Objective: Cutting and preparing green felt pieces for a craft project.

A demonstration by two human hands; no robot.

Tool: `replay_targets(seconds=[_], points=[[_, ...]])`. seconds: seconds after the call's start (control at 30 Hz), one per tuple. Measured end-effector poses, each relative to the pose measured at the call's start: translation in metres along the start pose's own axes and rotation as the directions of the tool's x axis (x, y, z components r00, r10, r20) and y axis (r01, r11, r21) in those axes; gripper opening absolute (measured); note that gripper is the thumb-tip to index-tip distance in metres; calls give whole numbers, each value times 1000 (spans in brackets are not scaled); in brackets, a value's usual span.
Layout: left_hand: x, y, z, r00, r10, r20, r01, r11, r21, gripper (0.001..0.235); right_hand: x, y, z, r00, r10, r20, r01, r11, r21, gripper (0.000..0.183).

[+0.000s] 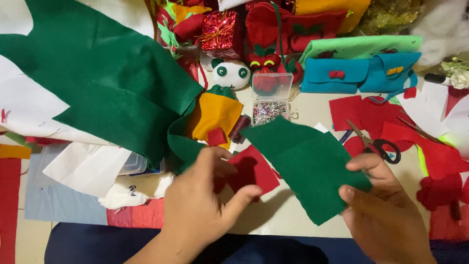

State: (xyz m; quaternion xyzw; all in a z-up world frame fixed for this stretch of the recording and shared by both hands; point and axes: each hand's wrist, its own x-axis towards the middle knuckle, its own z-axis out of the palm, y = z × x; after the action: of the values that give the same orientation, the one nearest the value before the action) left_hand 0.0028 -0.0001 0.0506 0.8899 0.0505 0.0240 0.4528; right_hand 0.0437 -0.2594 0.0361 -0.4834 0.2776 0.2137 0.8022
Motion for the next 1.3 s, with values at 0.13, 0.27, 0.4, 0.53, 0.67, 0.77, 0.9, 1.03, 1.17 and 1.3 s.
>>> replay_targets(seconds=[0.13,0.27,0.4,0.53,0.67,0.77,0.9,1.03,1.17,1.3], points=[[3,5,-3,840,537,-85,-518,838,170,39,7,14,-26,996,74,41,-74,997,1,41],[-8,-3,8,821,570,37,-563,819,-112,36,2,22,-28,960,14,280,-5,999,-33,37],[-15,-3,14,936,352,29,-304,843,-444,23,-5,19,-24,917,-101,387,233,921,-311,55],[-18,0,15,983,186,5,-148,800,-581,20,-8,23,-15,813,-359,459,562,691,-454,41],[-20,0,21,989,145,-30,-132,768,-627,13,-11,30,-18,836,-416,357,547,601,-583,23],[-23,-3,26,994,106,-21,-92,722,-686,15,-12,31,-17,850,-416,323,526,629,-573,22],[-23,-3,27,995,101,-27,-93,737,-669,14,-11,36,-22,840,-438,321,543,656,-524,22],[-23,-5,29,991,117,-70,-135,783,-607,12,-11,39,-22,839,-452,302,541,648,-535,22],[-25,-6,31,989,105,-108,-149,788,-597,12,-7,43,-26,819,-456,349,574,658,-487,25],[-23,-5,30,992,113,-62,-126,743,-658,14,-10,39,-23,823,-454,341,568,660,-493,26]])
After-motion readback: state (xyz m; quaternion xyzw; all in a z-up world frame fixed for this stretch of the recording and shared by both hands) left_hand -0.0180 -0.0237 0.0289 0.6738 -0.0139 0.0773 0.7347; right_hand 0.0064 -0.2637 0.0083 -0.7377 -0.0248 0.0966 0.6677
